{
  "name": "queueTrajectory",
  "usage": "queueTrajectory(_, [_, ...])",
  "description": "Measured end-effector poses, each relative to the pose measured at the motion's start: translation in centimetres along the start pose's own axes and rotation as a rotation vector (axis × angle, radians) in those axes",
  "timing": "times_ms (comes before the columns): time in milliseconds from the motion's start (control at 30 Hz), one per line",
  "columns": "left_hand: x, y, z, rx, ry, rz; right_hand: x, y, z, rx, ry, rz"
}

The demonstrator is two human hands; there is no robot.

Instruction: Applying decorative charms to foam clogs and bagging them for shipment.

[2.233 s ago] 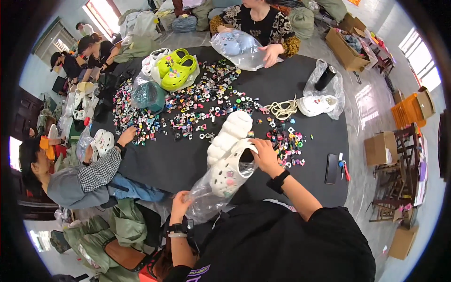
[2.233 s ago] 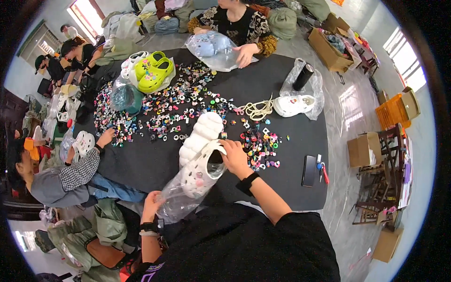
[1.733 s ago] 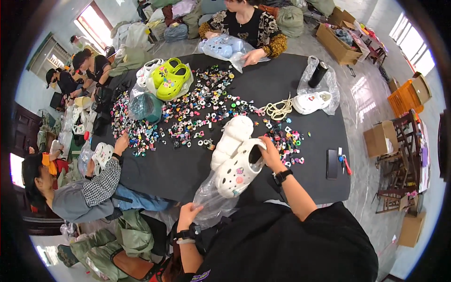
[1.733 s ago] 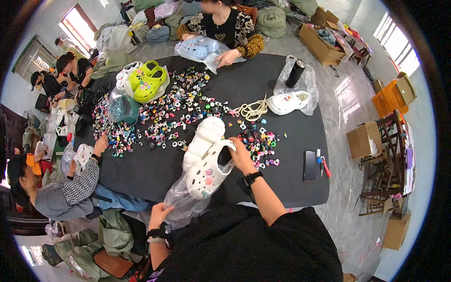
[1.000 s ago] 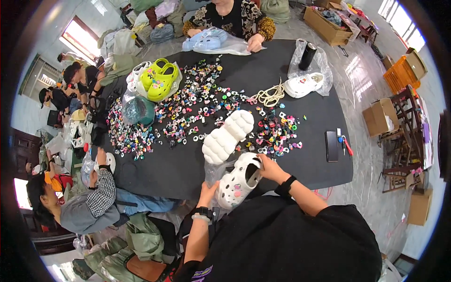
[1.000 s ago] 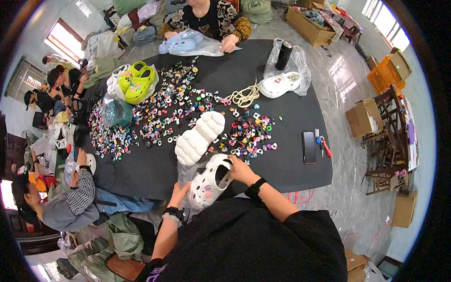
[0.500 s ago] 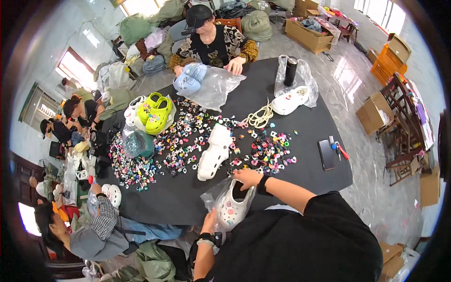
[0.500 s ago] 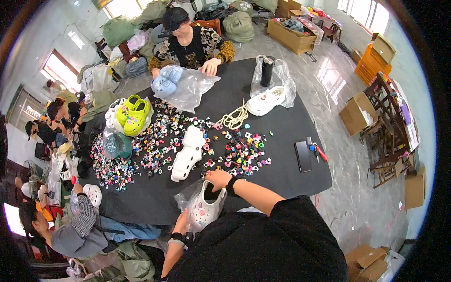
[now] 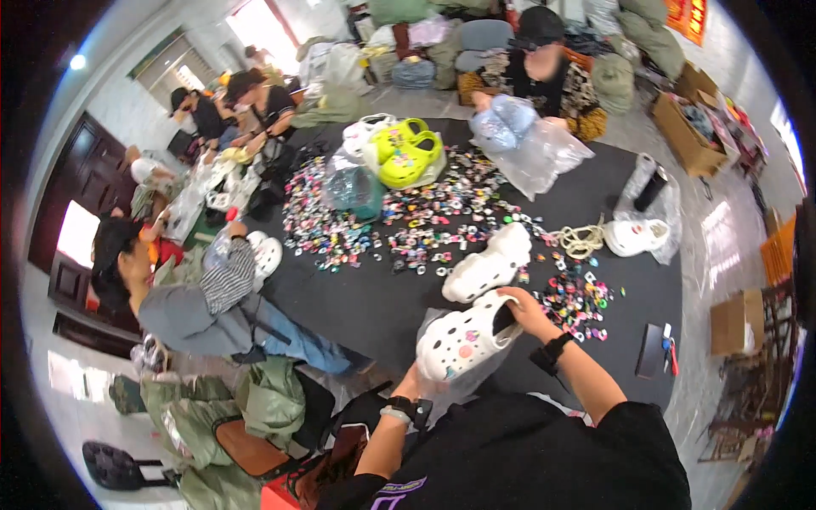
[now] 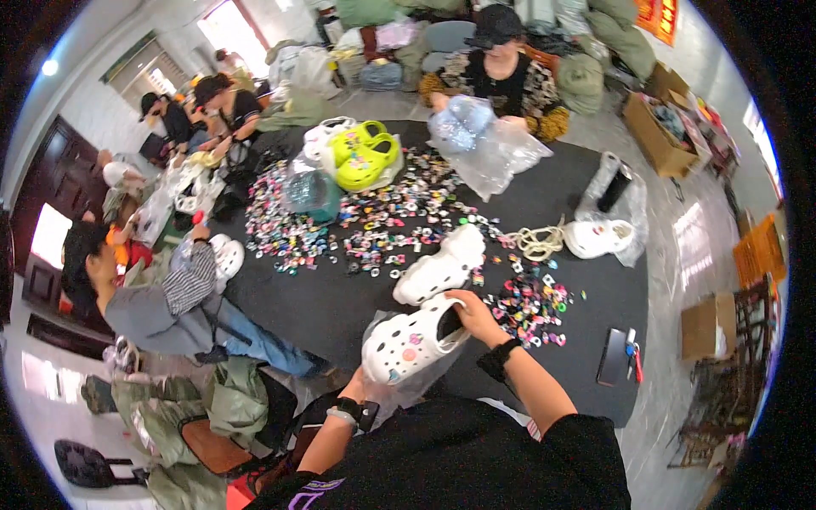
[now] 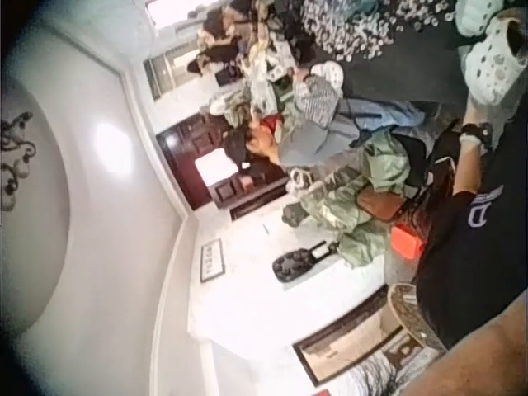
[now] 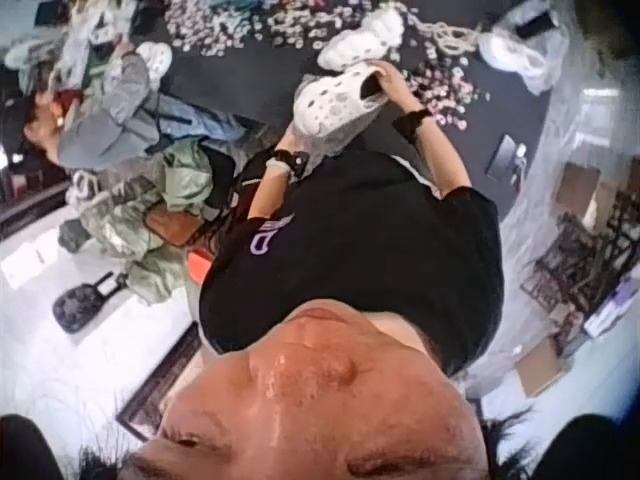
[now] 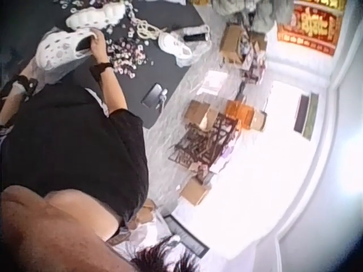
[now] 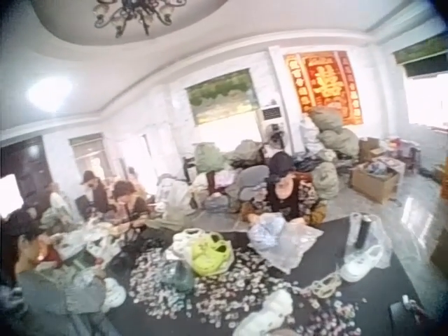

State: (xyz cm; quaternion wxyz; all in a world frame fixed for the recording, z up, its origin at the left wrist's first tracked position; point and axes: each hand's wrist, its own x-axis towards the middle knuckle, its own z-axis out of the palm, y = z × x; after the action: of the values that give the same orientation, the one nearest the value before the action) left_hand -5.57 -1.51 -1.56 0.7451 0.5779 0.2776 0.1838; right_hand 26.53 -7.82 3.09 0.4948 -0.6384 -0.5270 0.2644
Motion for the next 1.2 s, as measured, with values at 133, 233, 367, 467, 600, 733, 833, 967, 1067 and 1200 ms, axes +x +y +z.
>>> queueTrajectory(133, [-1.2,2.2,-2.0,-0.259,0.137,-0.264,0.3,1.4,-1.3,-0.018,0.096,0.134])
queueTrajectory(233, [-4.5,5.8,-4.7,-0.424,0.232,-0.284,0.4,3.0,-4.0,-0.006,0.134,0.163])
queueTrajectory(367, [-9.0,6.0,-8.5,-0.518,0.688,-0.221,1.3,2.6,-5.5,0.289,0.089,0.376])
queueTrajectory(467, [-12.1,3.9,-10.3,-0.526,0.810,-0.125,2.4,-1.8,-6.0,0.517,-0.011,0.611])
queueTrajectory(600, [-17.2,-4.1,-13.3,-0.605,0.861,-0.145,4.1,-6.6,-5.8,0.676,-0.090,0.573])
queueTrajectory(733, [-18.3,-7.3,-11.6,-0.605,1.161,-0.119,4.1,-12.6,-6.0,0.722,-0.203,0.528])
queueTrajectory(833, [-21.7,-10.5,-11.8,-0.596,1.230,-0.251,3.6,-15.9,-4.8,0.785,-0.325,0.533])
queueTrajectory(967, [-23.4,-12.5,-11.0,-0.688,1.121,-0.158,2.2,-15.4,-2.7,0.818,-0.479,0.659])
queueTrajectory(1067, [-24.3,-12.2,-10.0,-0.578,1.340,-0.229,0.4,-13.6,-1.5,0.929,-0.512,0.701])
queueTrajectory(1200, [-26.7,-14.2,-9.2,-0.719,1.411,-0.198,-2.5,-13.3,-1.2,0.898,-0.442,0.764])
